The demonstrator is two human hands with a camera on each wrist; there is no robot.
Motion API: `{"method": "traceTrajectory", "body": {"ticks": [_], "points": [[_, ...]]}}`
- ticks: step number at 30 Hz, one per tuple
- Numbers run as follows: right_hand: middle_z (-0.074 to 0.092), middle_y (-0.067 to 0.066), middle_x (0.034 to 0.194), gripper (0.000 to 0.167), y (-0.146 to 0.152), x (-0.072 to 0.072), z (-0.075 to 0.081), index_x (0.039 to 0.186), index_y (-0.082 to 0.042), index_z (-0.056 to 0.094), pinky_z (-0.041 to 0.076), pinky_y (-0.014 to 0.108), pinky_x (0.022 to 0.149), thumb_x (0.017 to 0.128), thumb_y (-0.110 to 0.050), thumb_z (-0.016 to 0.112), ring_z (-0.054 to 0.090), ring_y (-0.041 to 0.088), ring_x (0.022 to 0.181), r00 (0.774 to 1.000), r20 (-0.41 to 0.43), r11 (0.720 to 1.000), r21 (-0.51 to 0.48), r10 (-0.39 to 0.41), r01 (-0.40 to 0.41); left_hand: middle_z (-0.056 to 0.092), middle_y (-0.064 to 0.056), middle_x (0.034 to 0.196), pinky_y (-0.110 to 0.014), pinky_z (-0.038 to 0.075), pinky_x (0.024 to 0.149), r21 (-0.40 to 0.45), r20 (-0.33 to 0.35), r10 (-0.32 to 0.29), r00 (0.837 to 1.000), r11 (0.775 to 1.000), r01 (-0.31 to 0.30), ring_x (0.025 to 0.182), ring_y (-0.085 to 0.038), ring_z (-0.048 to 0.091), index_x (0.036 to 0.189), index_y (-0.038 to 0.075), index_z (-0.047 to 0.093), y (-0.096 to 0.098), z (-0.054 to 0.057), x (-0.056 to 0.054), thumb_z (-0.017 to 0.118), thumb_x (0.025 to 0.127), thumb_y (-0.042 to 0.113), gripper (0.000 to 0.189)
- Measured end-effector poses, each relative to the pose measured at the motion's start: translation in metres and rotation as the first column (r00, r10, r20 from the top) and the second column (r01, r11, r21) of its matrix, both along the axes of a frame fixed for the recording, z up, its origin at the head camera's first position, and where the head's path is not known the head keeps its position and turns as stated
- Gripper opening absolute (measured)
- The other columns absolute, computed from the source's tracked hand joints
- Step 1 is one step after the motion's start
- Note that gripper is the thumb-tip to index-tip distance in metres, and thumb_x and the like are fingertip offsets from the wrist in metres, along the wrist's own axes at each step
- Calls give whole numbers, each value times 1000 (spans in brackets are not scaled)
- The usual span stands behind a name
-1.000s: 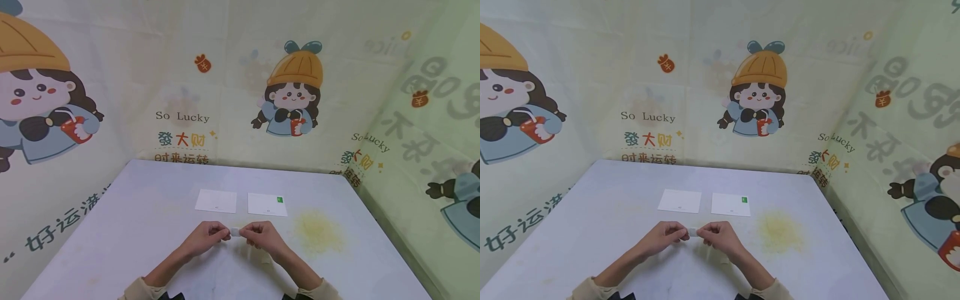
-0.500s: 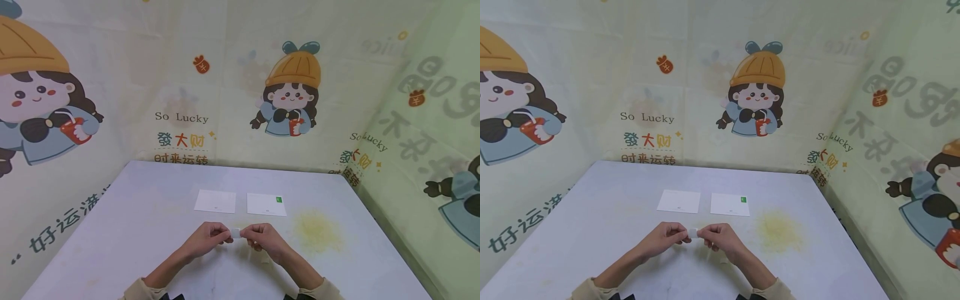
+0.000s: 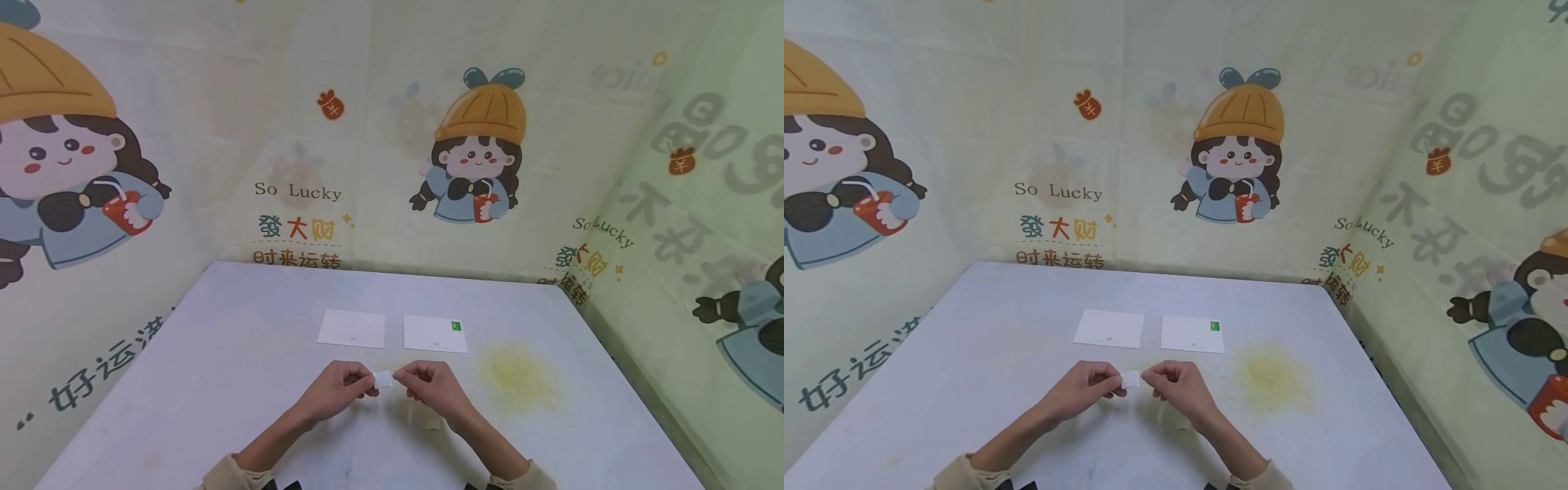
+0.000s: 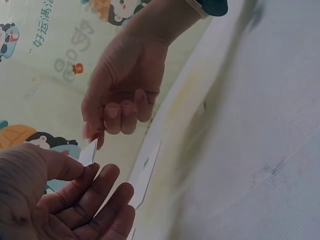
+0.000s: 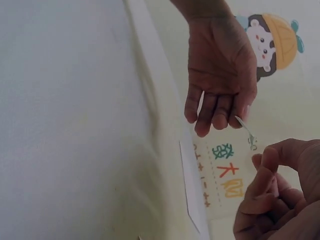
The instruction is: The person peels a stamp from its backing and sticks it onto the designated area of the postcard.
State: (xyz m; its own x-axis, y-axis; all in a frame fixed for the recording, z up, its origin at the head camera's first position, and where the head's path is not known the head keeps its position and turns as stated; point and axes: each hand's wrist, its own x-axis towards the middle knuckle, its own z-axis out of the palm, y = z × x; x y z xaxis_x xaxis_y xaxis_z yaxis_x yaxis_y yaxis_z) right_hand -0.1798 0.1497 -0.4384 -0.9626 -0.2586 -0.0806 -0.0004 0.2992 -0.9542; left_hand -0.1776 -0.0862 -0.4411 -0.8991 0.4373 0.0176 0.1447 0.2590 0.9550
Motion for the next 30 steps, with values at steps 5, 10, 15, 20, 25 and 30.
{"method": "traceTrajectory", "body": {"ticks": [5,10,15,20,25,30], "points": [[60,-1,64,17,-5,8,4,97,-10,78,39,20,50,93,-27,76,49,6,56,968,-250,996,75,-25,45,77,-11,89,-38,57,79,1,12,21,1000,1000,-21,89,-29,71,99,-1,73,1,2,0,63,101,20,23],[55,-8,59,5,-11,16,6,96,-17,77,38,19,45,91,-19,79,44,0,50,890,-454,992,128,40,20,76,-18,89,-34,58,78,11,21,1,1000,1000,-1,88,-28,72,99,-4,73,1,3,1,62,101,18,25],[49,-18,57,7,-17,22,5,94,-16,78,35,13,45,88,-14,80,38,-8,51,768,-623,957,287,150,47,76,-17,89,-37,59,78,21,31,-20,999,1000,20,87,-28,71,98,-3,74,1,4,2,62,101,17,23],[49,-19,56,6,-20,23,3,92,-16,79,29,7,47,86,-14,82,34,-12,52,684,-695,922,378,222,86,76,-15,88,-38,59,78,35,50,-30,998,999,29,87,-28,71,97,1,75,2,4,3,63,101,17,21],[51,-17,54,5,-20,25,5,92,-16,79,31,9,49,88,-14,81,34,-12,52,676,-697,908,408,241,96,76,-12,87,-40,60,79,50,61,-41,997,998,38,87,-29,72,97,1,75,2,6,4,64,101,18,21],[53,-17,55,5,-20,25,5,93,-15,80,32,9,49,88,-15,81,35,-12,52,685,-689,904,415,238,103,76,-11,87,-42,60,80,69,70,-51,996,997,46,88,-29,72,98,1,76,2,6,4,63,101,19,22]]}}
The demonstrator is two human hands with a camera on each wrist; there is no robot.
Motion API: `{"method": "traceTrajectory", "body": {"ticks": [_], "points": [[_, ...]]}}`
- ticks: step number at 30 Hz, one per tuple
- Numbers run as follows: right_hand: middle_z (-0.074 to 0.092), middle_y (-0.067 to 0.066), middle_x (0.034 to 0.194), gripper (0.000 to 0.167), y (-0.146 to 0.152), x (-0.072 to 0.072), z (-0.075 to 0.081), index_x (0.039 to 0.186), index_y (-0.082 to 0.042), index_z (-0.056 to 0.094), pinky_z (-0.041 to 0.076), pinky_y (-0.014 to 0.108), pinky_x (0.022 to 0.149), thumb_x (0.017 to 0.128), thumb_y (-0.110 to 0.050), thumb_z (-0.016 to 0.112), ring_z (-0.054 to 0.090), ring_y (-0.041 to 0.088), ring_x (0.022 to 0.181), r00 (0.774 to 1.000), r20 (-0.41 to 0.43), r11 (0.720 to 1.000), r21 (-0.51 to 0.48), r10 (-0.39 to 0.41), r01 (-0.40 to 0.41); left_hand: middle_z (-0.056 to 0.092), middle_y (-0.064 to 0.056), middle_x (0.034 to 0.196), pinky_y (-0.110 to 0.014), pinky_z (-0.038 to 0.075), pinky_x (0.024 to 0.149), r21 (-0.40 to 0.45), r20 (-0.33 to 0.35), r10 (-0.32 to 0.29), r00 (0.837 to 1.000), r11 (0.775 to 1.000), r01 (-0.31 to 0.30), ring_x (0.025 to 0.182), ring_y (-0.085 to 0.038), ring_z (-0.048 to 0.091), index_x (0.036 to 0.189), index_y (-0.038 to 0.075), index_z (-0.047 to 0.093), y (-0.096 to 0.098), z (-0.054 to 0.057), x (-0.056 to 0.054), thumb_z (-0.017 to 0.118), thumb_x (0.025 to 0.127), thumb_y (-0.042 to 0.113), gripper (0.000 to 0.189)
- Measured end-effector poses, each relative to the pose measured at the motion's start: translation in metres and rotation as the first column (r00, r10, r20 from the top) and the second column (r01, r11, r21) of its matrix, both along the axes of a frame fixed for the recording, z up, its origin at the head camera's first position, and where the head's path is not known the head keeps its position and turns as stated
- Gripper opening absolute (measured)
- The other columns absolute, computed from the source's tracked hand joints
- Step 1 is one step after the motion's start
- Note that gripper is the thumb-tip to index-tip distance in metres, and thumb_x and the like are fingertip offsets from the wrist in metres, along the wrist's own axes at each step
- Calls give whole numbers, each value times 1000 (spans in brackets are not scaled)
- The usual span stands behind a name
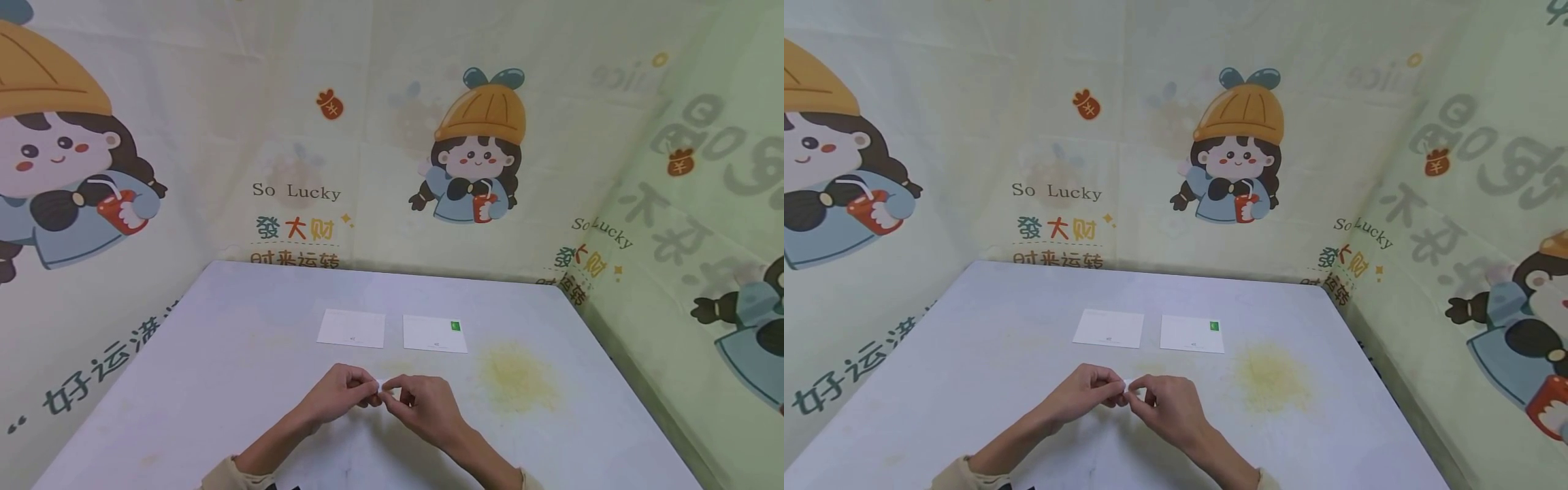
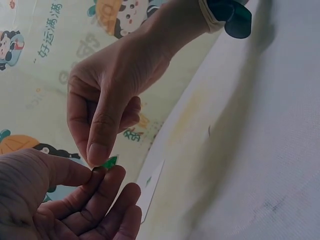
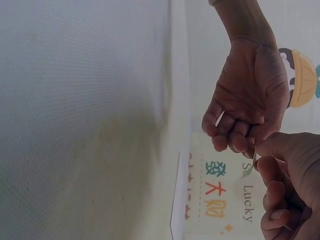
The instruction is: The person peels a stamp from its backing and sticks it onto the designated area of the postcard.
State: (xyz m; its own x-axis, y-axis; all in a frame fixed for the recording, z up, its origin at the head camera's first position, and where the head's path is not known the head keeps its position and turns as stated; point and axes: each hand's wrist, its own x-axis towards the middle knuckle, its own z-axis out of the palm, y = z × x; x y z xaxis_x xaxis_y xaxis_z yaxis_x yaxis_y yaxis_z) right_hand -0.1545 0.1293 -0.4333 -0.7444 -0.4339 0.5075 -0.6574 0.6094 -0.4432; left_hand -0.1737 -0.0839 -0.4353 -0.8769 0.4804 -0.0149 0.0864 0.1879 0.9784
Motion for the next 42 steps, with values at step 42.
{"method": "traceTrajectory", "body": {"ticks": [42], "points": [[60,-12,54,11,2,-3,-5,90,-10,82,31,4,50,80,-7,82,36,-14,51,981,-185,992,121,64,-42,76,-13,84,-38,58,73,-1,-39,9,999,1000,-9,82,-27,70,94,2,77,9,-4,3,65,100,15,19]]}}
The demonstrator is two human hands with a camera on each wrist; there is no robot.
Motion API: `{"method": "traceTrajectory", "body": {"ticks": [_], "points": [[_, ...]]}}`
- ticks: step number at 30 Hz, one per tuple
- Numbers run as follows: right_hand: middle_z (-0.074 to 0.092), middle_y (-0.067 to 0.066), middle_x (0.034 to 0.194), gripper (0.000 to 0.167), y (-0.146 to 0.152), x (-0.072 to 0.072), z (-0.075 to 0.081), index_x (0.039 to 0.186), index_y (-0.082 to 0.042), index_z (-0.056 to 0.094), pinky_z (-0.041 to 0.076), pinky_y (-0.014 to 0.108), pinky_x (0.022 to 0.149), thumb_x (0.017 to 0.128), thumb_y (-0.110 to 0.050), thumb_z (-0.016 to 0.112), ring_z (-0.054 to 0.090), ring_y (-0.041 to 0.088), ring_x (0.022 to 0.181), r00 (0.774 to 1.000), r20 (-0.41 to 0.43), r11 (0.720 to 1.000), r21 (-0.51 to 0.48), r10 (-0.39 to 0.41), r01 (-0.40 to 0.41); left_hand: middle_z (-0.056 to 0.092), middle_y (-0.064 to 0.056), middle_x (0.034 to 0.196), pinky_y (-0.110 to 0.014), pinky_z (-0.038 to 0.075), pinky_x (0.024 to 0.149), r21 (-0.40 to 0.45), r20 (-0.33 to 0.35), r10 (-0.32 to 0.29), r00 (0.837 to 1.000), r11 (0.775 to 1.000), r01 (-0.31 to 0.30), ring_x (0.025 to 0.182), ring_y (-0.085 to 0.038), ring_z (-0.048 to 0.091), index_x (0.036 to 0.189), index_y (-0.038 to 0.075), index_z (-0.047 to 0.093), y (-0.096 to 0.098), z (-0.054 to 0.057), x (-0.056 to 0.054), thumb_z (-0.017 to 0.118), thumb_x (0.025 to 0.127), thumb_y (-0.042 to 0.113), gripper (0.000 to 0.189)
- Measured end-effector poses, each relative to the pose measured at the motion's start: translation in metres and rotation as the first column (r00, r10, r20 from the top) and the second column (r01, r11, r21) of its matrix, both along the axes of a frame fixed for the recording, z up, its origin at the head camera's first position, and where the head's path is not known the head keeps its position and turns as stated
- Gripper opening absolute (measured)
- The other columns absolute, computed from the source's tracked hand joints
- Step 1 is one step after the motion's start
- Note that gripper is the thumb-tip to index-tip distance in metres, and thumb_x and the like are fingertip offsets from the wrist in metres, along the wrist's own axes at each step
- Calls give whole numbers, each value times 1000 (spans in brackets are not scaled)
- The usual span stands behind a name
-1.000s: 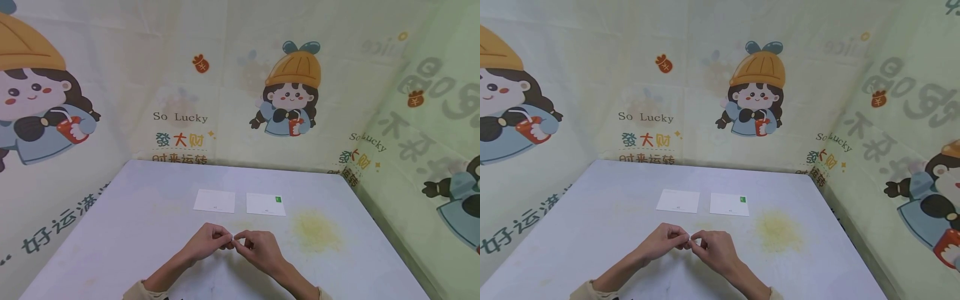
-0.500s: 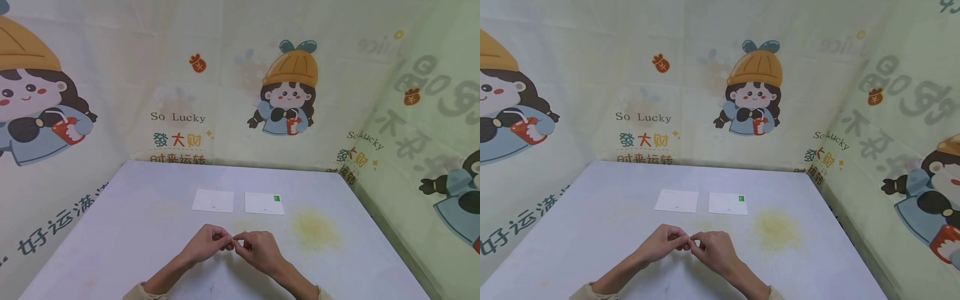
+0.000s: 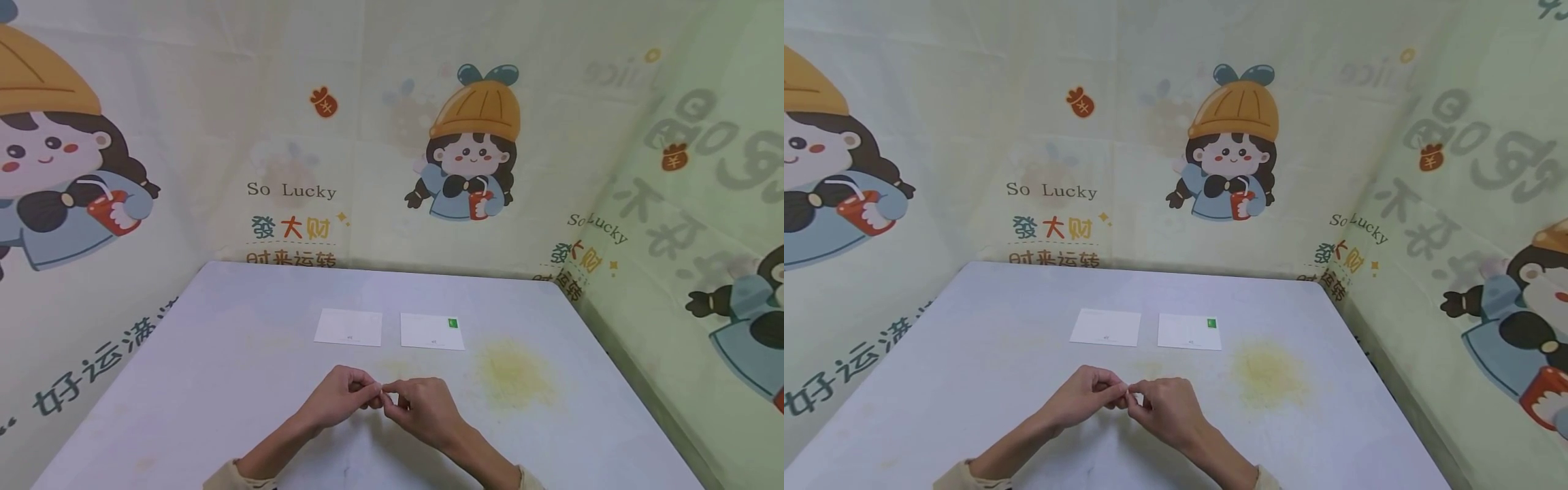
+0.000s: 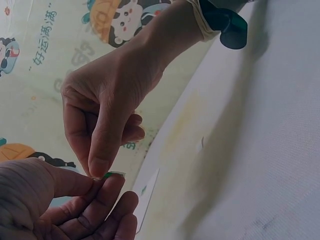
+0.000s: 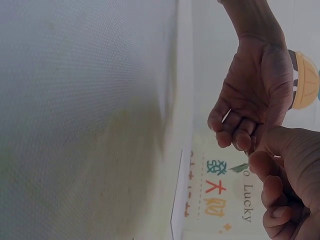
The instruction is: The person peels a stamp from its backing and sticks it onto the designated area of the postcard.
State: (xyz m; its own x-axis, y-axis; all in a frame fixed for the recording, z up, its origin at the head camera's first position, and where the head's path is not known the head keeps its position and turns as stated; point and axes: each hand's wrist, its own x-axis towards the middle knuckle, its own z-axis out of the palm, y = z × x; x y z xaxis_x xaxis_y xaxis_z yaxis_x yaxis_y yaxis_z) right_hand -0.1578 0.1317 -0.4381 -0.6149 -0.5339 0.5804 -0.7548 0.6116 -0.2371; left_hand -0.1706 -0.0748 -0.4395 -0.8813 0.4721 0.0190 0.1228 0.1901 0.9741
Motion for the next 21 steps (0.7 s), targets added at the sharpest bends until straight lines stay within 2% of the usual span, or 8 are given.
{"method": "traceTrajectory", "body": {"ticks": [7,12,15,21], "points": [[59,-12,51,14,0,0,-2,91,-9,83,24,3,47,77,-6,82,30,-15,50,1000,-26,1000,-3,4,-4,76,-13,83,-37,58,73,-1,-7,8,1000,1000,-8,81,-27,70,93,2,77,2,2,1,65,100,14,19],[59,-12,51,15,1,0,-2,91,-8,82,25,3,47,76,-4,81,30,-15,50,1000,-22,1000,-4,4,-4,76,-11,83,-36,57,73,-21,-28,15,999,1000,-16,82,-26,70,93,2,77,3,3,2,65,99,14,18],[60,-12,51,16,1,0,-2,91,-7,82,27,4,47,76,-2,80,32,-15,50,1000,-13,1000,-11,6,-6,76,-9,83,-32,56,72,-32,-49,13,999,999,-15,82,-26,70,94,1,77,2,4,2,64,100,14,19],[59,-12,51,15,0,2,-1,91,-8,82,29,4,47,77,-2,78,34,-16,50,999,36,999,-29,-19,20,75,-13,85,-24,52,70,-45,-69,4,998,999,-7,83,-30,71,94,1,76,2,3,3,63,101,13,18]]}}
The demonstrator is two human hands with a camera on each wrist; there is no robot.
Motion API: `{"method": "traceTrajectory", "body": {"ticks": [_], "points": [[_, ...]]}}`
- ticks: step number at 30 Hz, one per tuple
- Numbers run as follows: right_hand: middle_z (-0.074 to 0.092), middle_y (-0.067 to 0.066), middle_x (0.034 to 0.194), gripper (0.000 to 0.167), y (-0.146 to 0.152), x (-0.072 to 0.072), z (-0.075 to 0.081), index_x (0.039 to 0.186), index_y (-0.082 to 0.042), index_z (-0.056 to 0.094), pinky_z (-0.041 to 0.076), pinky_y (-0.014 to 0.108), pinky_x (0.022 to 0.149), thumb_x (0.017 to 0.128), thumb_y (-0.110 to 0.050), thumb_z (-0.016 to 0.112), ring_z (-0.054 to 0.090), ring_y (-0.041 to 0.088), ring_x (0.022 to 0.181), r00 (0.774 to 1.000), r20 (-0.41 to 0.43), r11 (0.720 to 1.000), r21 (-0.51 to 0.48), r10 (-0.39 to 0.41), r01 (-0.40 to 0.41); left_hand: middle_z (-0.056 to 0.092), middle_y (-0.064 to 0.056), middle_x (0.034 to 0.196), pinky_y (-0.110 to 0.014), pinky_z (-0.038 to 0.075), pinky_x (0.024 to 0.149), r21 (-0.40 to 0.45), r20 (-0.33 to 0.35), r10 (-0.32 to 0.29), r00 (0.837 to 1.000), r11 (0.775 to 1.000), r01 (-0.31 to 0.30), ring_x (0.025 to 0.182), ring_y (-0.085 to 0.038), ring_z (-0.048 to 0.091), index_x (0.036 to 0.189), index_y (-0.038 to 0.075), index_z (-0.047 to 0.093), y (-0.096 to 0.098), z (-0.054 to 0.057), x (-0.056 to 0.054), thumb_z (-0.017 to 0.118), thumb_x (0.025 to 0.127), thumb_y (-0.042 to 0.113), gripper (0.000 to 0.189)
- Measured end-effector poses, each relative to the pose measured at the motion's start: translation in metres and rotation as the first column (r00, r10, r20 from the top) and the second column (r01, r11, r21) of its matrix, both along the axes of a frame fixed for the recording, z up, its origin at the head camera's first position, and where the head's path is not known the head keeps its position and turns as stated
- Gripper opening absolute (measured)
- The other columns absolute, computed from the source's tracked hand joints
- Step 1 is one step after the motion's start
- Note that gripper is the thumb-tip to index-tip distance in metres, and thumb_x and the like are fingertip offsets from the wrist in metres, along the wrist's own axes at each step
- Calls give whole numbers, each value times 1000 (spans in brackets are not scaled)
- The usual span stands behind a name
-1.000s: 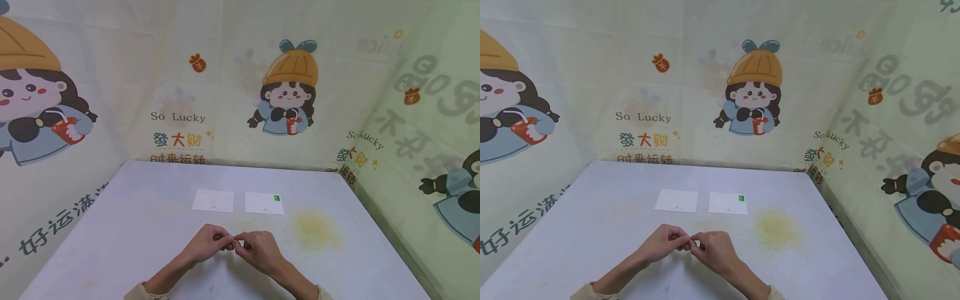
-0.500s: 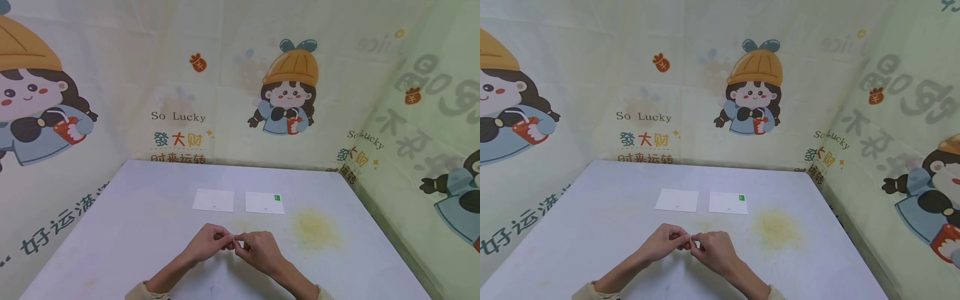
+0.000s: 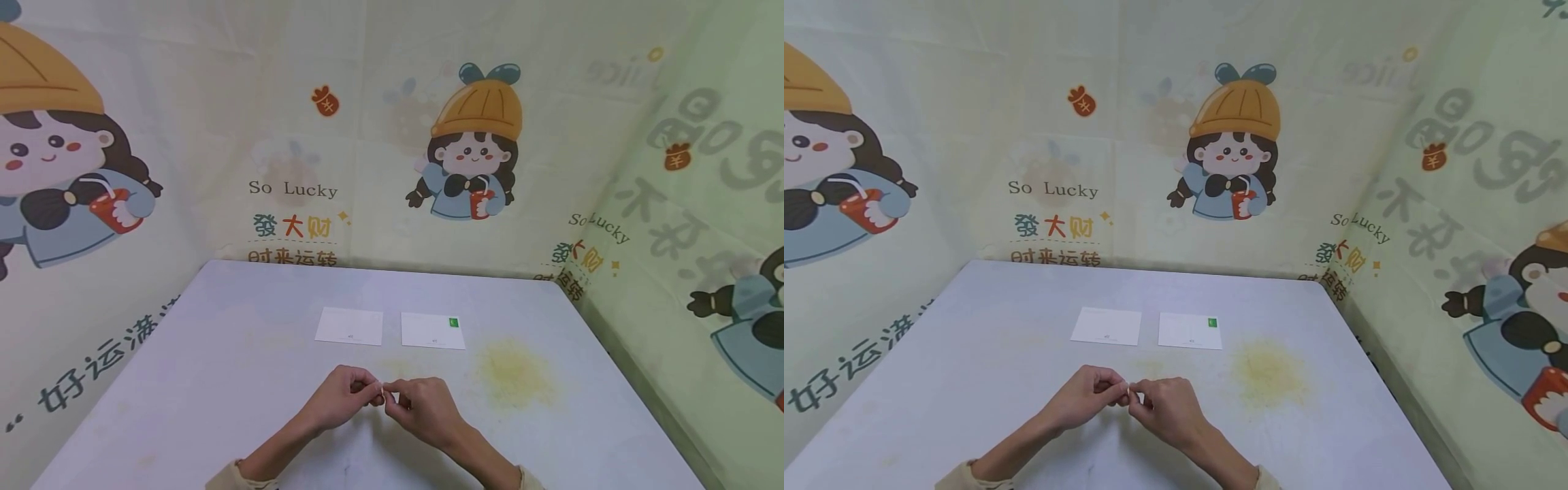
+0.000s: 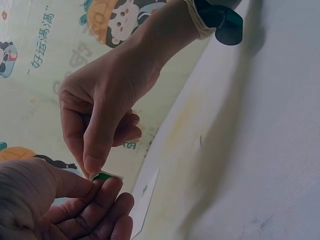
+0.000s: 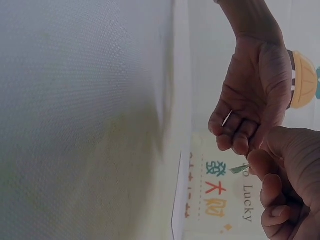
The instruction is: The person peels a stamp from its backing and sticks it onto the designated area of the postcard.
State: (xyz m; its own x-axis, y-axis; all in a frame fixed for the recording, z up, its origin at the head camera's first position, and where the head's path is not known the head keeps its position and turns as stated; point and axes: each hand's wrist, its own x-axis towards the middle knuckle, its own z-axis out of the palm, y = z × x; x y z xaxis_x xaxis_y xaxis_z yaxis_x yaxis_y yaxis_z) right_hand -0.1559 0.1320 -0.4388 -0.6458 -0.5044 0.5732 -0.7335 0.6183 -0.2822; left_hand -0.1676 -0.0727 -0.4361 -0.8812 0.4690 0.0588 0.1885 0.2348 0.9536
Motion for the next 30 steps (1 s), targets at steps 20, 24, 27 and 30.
{"method": "traceTrajectory", "body": {"ticks": [20,24,27,30], "points": [[45,-17,48,14,9,-7,1,84,-12,79,25,8,43,79,0,75,26,-15,49,993,35,982,-144,-115,119,75,-16,86,-25,50,67,-24,-21,27,999,999,-28,85,-32,72,96,-4,73,-9,-1,-1,64,101,14,21],[45,-18,48,14,12,-7,2,84,-13,79,25,8,43,79,0,75,26,-16,47,989,60,979,-144,-134,142,75,-16,85,-25,50,67,-30,-23,45,999,999,-46,85,-31,72,96,-4,73,-12,-2,-2,63,100,13,20],[46,-18,48,13,14,-7,3,85,-12,80,27,9,42,80,-1,75,27,-16,46,986,85,978,-140,-142,153,76,-14,85,-24,51,67,-37,-26,58,998,998,-59,83,-27,73,96,-4,74,-14,-2,-2,63,100,13,20],[47,-18,48,11,15,-7,3,87,-10,80,28,10,42,82,-2,75,28,-16,45,984,112,979,-135,-140,155,76,-14,84,-25,51,67,-28,-24,66,998,997,-67,82,-26,73,96,-5,74,-15,-1,-2,64,100,13,20]]}}
